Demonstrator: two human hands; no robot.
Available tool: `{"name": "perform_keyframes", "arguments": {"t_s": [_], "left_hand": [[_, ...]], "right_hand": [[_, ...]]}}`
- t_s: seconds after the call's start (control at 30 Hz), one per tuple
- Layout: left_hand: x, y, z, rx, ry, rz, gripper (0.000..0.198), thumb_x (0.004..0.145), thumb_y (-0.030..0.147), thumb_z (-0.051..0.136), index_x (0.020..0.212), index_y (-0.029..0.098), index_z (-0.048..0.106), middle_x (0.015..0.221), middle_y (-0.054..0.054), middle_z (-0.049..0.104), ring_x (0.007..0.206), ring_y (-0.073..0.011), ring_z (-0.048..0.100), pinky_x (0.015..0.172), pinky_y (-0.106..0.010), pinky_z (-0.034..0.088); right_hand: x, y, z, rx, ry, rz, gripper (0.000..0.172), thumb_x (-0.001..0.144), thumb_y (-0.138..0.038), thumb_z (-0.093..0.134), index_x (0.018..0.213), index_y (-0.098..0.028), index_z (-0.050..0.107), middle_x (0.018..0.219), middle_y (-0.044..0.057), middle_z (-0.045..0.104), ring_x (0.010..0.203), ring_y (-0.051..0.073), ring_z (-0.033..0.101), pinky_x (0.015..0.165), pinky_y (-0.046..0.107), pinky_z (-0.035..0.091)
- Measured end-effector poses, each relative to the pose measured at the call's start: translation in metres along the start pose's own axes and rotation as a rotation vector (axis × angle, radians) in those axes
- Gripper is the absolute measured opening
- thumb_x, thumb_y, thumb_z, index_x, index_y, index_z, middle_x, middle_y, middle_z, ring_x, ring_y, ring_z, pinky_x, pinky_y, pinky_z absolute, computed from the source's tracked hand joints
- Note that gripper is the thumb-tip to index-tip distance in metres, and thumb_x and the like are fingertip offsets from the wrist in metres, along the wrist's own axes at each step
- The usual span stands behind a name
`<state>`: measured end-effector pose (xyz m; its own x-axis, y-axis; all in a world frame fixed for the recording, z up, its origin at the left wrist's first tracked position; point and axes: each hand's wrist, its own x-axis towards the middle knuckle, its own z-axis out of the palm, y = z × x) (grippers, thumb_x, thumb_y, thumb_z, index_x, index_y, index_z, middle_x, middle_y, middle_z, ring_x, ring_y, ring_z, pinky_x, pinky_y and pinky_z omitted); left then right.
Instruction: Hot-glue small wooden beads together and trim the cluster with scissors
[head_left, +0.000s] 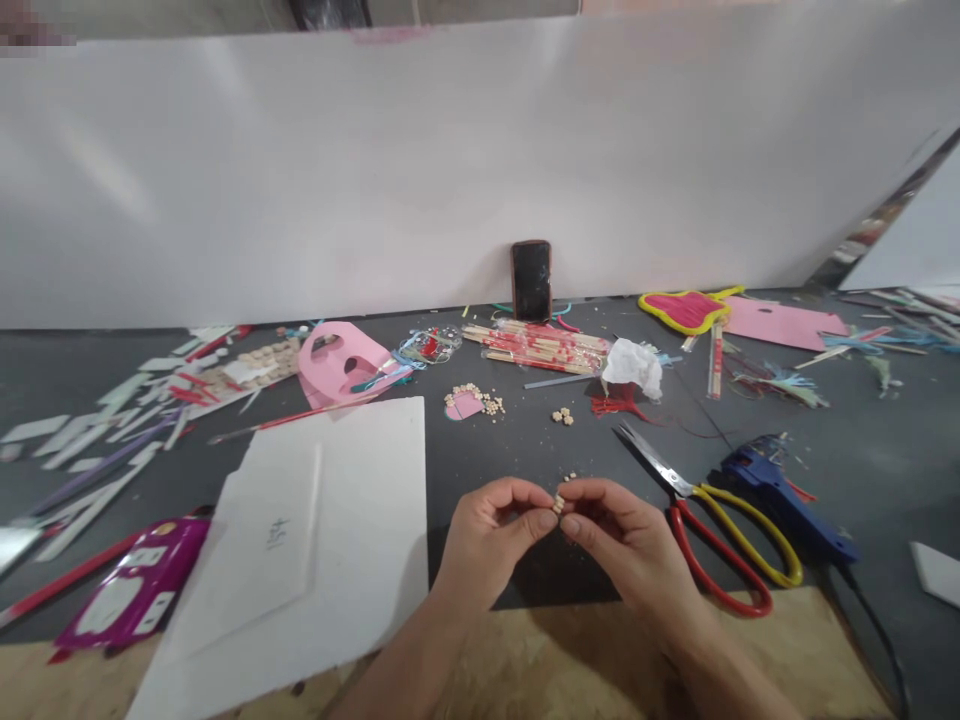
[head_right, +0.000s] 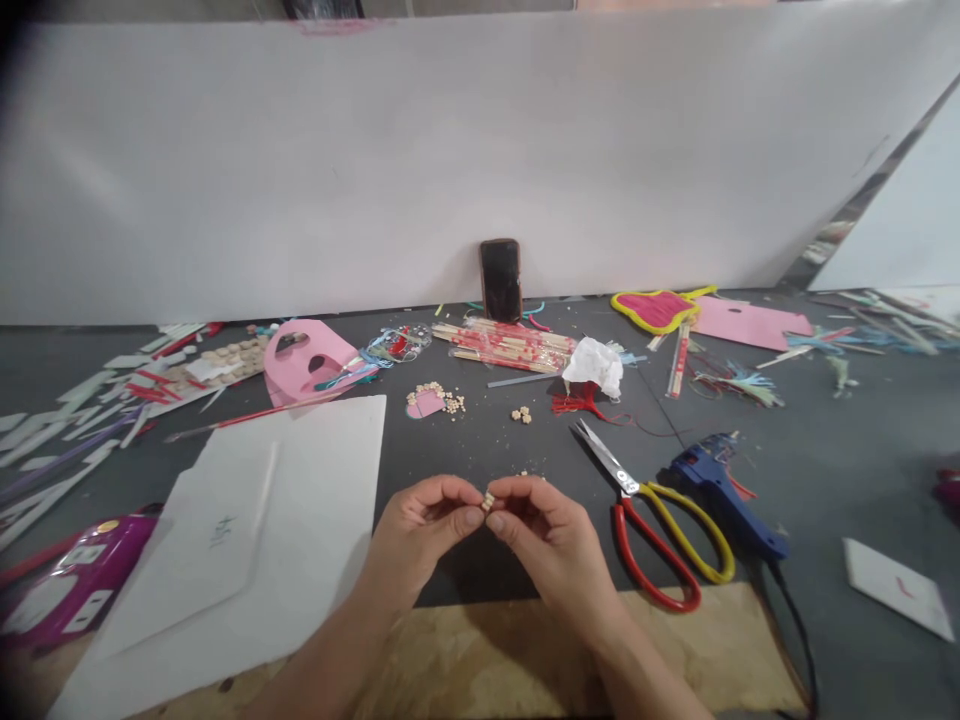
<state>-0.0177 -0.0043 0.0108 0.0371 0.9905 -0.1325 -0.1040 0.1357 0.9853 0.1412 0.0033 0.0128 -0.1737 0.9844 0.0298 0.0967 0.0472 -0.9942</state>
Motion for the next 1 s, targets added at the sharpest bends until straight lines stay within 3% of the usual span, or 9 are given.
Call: {"name": "perform_keyframes", "arguments": {"t_s": [0.33,0.53,0.73,1.0], "left_hand": [[0.002,0.0,-0.003,0.047,-0.057,0.018,0.015,0.07,0.026,0.072,0.082,0.017,0.068,0.079,-0.003,0.071,0.073,-0.0156,0.062,0.069,-0.026,0.047],[0.003,0.005,-0.011,0.422,-0.068,0.011,0.026,0.068,0.019,0.07,0.093,0.023,0.069,0.088,-0.002,0.07,0.075,-0.0171,0.059,0.067,-0.027,0.043],[0.002,0.004,-0.014,0.616,0.043,0.171,0.02,0.074,0.014,0.062,0.089,0.026,0.069,0.089,-0.002,0.069,0.078,-0.0188,0.059,0.071,-0.031,0.046],[0.003,-0.007,-0.006,0.738,0.06,0.334,0.015,0.082,0.016,0.057,0.09,0.024,0.066,0.092,-0.003,0.069,0.089,-0.0207,0.059,0.082,-0.035,0.046]], "right_hand": [[0.001,-0.002,0.0,-0.107,-0.007,-0.05,0.013,0.078,-0.032,0.064,0.086,-0.022,0.068,0.081,0.003,0.071,0.074,0.017,0.067,0.069,0.027,0.056],[-0.014,0.0,-0.012,-0.443,-0.094,-0.169,0.019,0.086,-0.024,0.054,0.102,-0.024,0.064,0.098,0.006,0.069,0.087,0.019,0.066,0.076,0.029,0.053],[-0.034,0.007,-0.032,-0.6,-0.016,-0.169,0.022,0.088,-0.024,0.05,0.106,-0.025,0.063,0.098,0.007,0.069,0.087,0.02,0.065,0.075,0.031,0.053],[-0.043,0.026,-0.042,-0.509,0.081,-0.069,0.022,0.088,-0.031,0.052,0.107,-0.024,0.061,0.097,0.006,0.069,0.085,0.02,0.066,0.075,0.031,0.054]]}}
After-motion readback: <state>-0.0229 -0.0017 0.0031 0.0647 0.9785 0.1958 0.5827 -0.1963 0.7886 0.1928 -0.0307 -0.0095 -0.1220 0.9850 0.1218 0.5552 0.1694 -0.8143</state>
